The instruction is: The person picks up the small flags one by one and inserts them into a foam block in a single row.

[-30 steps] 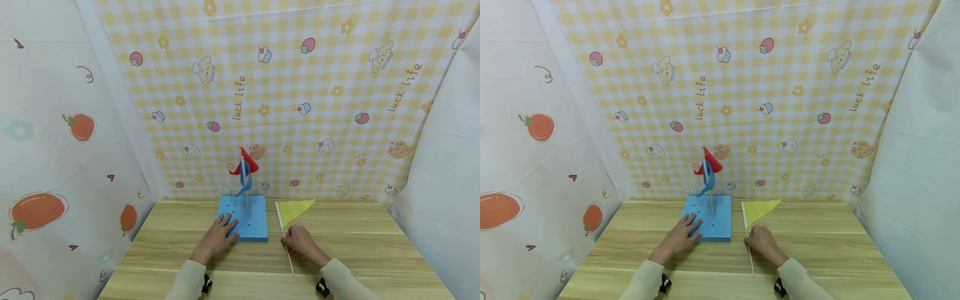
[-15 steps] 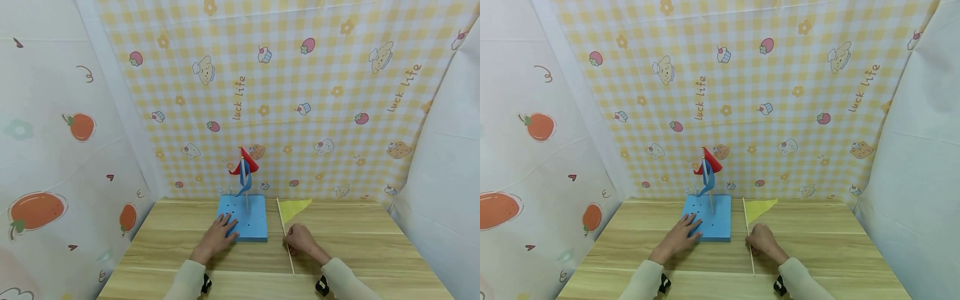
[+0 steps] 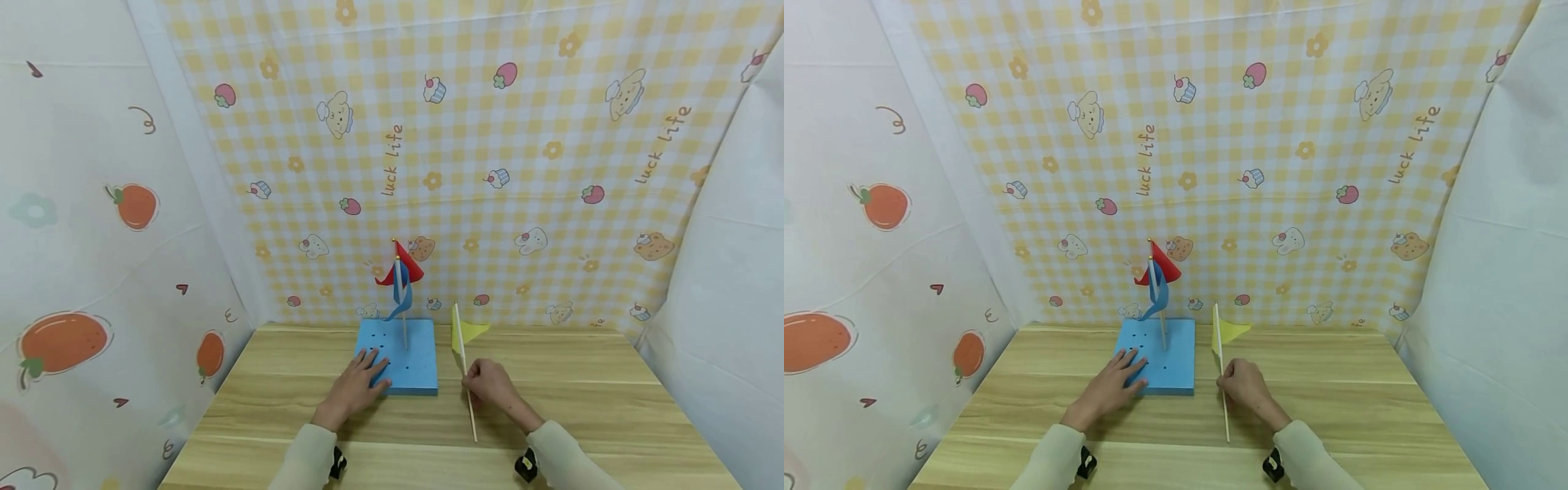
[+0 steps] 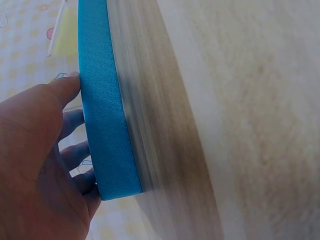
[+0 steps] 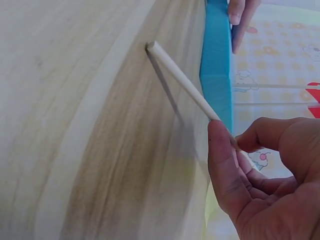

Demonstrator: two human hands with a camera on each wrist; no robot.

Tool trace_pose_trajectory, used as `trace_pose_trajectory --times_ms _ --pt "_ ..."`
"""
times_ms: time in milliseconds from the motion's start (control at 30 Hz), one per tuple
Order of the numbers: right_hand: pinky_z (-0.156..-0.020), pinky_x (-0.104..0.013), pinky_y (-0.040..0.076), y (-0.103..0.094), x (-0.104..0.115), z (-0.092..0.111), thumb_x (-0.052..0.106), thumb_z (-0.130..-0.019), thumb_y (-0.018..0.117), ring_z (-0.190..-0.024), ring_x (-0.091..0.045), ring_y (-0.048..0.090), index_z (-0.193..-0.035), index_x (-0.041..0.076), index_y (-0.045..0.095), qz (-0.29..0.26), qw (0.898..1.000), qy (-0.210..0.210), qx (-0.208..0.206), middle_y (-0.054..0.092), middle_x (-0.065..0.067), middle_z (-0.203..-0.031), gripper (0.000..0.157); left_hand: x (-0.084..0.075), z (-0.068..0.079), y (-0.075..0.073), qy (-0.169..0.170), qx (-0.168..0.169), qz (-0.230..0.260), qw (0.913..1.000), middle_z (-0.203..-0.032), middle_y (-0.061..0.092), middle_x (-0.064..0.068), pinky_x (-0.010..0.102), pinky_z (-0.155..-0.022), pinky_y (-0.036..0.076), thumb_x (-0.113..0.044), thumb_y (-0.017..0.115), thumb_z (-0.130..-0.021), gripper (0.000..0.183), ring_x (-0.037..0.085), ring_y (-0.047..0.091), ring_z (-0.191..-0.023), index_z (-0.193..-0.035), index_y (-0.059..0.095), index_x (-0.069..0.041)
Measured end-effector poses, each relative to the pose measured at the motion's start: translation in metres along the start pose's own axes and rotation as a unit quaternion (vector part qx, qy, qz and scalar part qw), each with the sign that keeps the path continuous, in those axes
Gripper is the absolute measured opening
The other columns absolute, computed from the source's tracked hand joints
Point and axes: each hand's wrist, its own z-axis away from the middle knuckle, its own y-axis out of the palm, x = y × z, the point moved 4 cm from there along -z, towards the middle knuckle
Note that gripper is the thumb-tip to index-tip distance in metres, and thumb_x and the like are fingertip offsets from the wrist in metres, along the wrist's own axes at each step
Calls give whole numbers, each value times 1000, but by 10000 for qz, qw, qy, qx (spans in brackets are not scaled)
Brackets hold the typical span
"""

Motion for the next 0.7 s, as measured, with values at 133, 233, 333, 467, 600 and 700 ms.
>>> trace_pose_trajectory --times_ms 133,233,333,467,600,700 --pt "-47 -26 55 -3 2 0 0 -91 69 -53 -15 66 -83 3 64 -182 9997 -67 -123 67 -5 -68 11 1 0 1 26 -6 6 10000 -169 40 23 64 -129 28 -37 63 -108 57 51 29 -159 -156 55 -6" --pt "-49 -31 61 -5 4 0 -1 -92 68 -53 -17 69 -85 1 63 -386 9990 -114 -189 67 -7 -71 9 1 -1 1 45 -16 4 10000 -168 40 24 65 -129 29 -37 63 -108 58 52 30 -159 -156 55 -6" --pt "-51 -33 62 -7 7 1 -1 -93 68 -54 -19 70 -86 1 63 -533 9983 -112 -223 67 -8 -72 9 0 -1 1 62 -27 3 10000 -168 40 24 65 -128 29 -37 63 -108 58 52 30 -158 -155 56 -6" --pt "-53 -36 63 -10 9 1 0 -93 68 -54 -19 70 -86 2 64 -588 9978 -90 -296 67 -7 -71 9 1 0 1 48 -10 -7 10000 -168 40 24 64 -129 29 -37 63 -108 57 52 30 -158 -156 55 -7" --pt "-56 -40 64 -11 12 -1 1 -93 68 -55 -19 70 -84 3 65 -694 9969 -109 -348 68 -8 -72 9 2 -1 2 48 6 -15 10000 -169 40 23 64 -129 29 -37 62 -108 57 51 29 -159 -156 55 -7" --pt "-59 -41 66 -12 15 -2 0 -92 68 -57 -19 71 -85 3 65 -827 9958 -142 -368 69 -9 -73 8 2 -1 1 55 13 -19 10000 -169 39 23 64 -129 29 -38 62 -108 58 51 29 -159 -156 54 -7"
